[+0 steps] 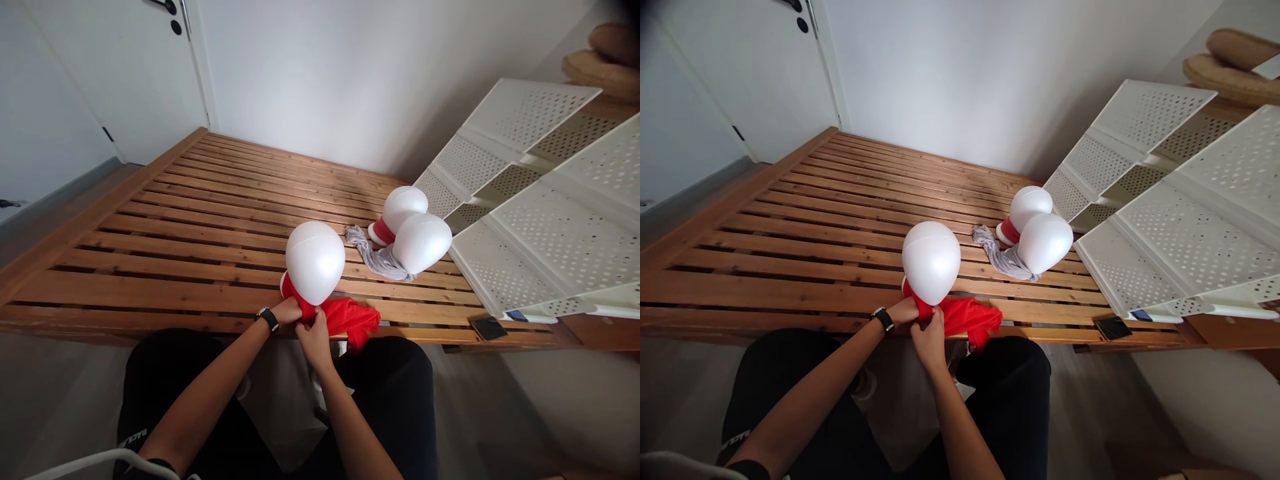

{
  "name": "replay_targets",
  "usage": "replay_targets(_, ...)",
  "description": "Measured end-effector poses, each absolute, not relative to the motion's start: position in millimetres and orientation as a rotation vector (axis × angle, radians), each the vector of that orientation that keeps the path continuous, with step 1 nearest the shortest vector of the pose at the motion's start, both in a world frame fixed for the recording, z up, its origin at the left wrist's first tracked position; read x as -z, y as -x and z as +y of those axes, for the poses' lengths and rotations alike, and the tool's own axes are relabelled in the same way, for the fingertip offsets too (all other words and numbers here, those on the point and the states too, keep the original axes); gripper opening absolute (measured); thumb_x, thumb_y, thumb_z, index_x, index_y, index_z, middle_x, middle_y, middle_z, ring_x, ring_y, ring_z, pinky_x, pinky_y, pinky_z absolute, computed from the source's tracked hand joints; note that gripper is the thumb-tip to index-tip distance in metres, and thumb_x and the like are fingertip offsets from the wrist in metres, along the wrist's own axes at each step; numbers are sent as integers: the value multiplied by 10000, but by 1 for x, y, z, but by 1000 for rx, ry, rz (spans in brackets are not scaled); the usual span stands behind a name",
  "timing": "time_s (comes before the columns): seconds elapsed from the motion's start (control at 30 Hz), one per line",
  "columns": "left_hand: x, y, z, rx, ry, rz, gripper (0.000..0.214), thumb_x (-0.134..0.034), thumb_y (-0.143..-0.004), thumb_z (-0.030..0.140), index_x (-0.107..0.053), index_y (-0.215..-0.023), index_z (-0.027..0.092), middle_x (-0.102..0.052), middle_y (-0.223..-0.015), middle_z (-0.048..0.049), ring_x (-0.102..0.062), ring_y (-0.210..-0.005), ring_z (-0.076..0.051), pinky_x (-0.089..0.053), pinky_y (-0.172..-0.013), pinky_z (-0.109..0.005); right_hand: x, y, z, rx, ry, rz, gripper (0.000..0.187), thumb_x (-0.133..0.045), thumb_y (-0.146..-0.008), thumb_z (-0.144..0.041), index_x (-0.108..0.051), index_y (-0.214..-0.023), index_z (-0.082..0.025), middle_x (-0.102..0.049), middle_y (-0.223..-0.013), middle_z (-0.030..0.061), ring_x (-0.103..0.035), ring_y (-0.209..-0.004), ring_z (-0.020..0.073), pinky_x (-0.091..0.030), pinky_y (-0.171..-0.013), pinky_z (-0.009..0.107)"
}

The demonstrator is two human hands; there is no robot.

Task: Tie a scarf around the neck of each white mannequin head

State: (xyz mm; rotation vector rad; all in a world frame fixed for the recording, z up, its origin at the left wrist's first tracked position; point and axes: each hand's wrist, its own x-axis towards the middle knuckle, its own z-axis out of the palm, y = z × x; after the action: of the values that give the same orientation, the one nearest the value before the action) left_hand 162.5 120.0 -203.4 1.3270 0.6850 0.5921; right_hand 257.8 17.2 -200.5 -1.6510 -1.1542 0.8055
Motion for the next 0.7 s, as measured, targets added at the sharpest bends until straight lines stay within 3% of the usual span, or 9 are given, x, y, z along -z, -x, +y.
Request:
replay_targets(0.13,214,-174,113,-629,-1329,739,271,-644,-759,154,-743,-1011,154,-767,-1005,-114,-645,-1045,-278,-487,-1024,-430,213,-254,22,-653,1800,-974,461,-683,-733,-312,-649,-1165,-155,-558,-1375,169,-492,-1313,311,-368,-1174,443)
replay_targets(0.3,224,-178,110,-678,-1287,756,284,-643,-732,129,-740,-998,144,-764,-1041,-109,-643,-1017,-246,-494,-989,-387,220,-259,24,-675,1786,-867,345,-611,-744,-270,-673,-1065,-158,-671,-1159,123,-610,-1094,261,-469,-1044,383)
replay_targets(0.53,217,-170,110,-541,-1275,764,171,-696,-698,175,-747,-860,149,-771,-983,-83,-644,-994,-250,-484,-967,-377,220,-266,13,-740,1762,-998,254,-479,-834,-258,-675,-981,-190,-732,-961,58,-648,-879,227,-501,-865,322)
replay_targets(0.7,211,-165,110,-530,-1005,743,217,-770,-678,204,-731,-883,145,-759,-924,-89,-663,-973,-240,-510,-916,-358,222,-289,8,-626,1970,-1074,314,-480,-855,-255,-700,-1067,-182,-737,-1079,92,-660,-1002,260,-483,-930,353)
